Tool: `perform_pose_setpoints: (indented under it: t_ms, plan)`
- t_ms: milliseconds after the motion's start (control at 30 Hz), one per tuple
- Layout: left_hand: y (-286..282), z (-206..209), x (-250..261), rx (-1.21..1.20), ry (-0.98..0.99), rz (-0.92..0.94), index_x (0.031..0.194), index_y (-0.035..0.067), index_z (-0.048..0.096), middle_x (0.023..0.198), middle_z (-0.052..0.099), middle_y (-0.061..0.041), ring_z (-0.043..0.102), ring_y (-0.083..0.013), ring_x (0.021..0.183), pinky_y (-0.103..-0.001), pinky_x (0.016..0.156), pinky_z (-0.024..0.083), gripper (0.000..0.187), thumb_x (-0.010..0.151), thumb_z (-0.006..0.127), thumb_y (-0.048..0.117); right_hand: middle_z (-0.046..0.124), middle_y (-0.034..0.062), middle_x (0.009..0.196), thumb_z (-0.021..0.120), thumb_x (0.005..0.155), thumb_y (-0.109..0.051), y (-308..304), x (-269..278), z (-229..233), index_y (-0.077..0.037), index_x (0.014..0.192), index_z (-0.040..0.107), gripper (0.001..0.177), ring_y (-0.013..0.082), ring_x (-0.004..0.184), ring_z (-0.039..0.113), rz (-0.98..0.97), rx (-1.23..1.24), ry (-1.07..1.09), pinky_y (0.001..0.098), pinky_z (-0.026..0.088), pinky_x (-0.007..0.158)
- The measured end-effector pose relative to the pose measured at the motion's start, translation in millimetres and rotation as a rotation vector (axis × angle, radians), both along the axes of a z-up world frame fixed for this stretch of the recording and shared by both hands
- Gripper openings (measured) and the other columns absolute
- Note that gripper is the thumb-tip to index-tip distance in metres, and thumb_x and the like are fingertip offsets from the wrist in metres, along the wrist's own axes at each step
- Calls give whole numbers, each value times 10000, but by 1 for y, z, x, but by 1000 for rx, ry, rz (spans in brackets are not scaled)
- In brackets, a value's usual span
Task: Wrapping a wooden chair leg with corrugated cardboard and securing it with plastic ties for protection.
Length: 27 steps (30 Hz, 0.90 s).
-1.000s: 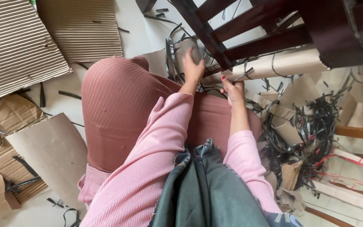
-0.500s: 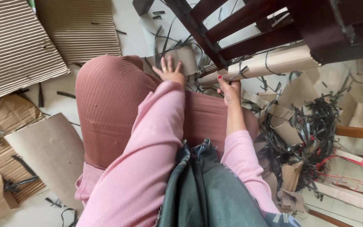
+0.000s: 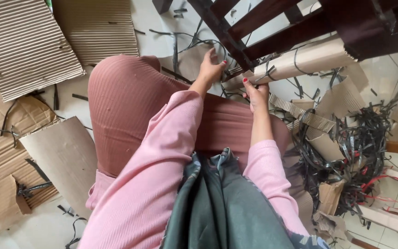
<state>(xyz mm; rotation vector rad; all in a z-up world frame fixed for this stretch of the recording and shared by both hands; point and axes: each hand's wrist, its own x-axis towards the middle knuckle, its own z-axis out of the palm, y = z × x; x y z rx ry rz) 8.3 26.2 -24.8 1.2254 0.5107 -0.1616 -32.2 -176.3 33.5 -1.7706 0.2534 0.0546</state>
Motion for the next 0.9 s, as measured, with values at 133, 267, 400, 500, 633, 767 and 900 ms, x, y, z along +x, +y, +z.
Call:
perform_pose_setpoints:
  t_ms: [133, 267, 400, 500, 633, 767, 900]
  plan:
    - [-14, 43, -8, -604, -42, 51, 1627, 199, 303, 1636, 385, -214, 415, -459, 1462, -538, 1069, 521, 764, 995, 731, 157, 598, 73, 1160, 851, 938, -121, 1, 3, -3, -102, 1445, 481, 628, 77, 700, 506, -7, 3, 1, 253, 579, 472]
    - [-44, 4, 8, -616, 119, 73, 1350, 115, 627, 1272, 673, -64, 673, -208, 1144, -347, 930, 591, 416, 977, 763, 239, 593, 79, 1158, 839, 932, -108, 9, -2, 10, -90, 1443, 479, 626, 85, 723, 514, -25, 4, 23, 248, 582, 494]
    - [-59, -31, 15, -703, 133, 22, 1281, 111, 689, 1088, 792, -111, 767, -266, 1017, -412, 920, 619, 269, 1041, 635, 221, 589, 123, 1252, 840, 937, -130, 1, 3, -7, -65, 1460, 443, 659, 100, 735, 583, -21, -28, 30, 254, 635, 526]
    - [-51, -32, 7, -632, 187, -36, 1280, 148, 696, 1092, 801, -93, 762, -250, 1044, -420, 976, 590, 270, 1041, 637, 258, 593, 151, 1251, 851, 945, -168, -12, 4, -18, -44, 1452, 430, 671, 116, 724, 623, -5, -87, 1, 275, 660, 527]
    - [-28, -18, -12, -370, 178, -117, 1161, 190, 741, 934, 822, -2, 792, -136, 839, -278, 798, 624, 189, 1027, 629, 260, 594, 190, 1313, 836, 951, -157, -1, -5, 5, -48, 1446, 430, 650, 164, 670, 685, -12, -189, -15, 313, 687, 526]
    - [-23, -31, -28, -12, 198, -331, 1074, 169, 790, 827, 813, -25, 804, -146, 742, -283, 681, 638, 158, 942, 729, 233, 659, 266, 1156, 647, 995, -49, 11, -23, 25, 72, 1290, 523, 342, 302, 664, 729, 5, -437, -44, 354, 673, 484]
    - [-15, 34, -58, 193, 122, -441, 1200, 111, 746, 888, 792, -127, 805, -199, 750, -337, 690, 657, 393, 848, 847, 254, 629, 60, 492, 582, 977, -73, 10, -33, 38, -26, 951, 727, 155, 231, 434, 668, -5, -712, -175, 355, 579, 442]
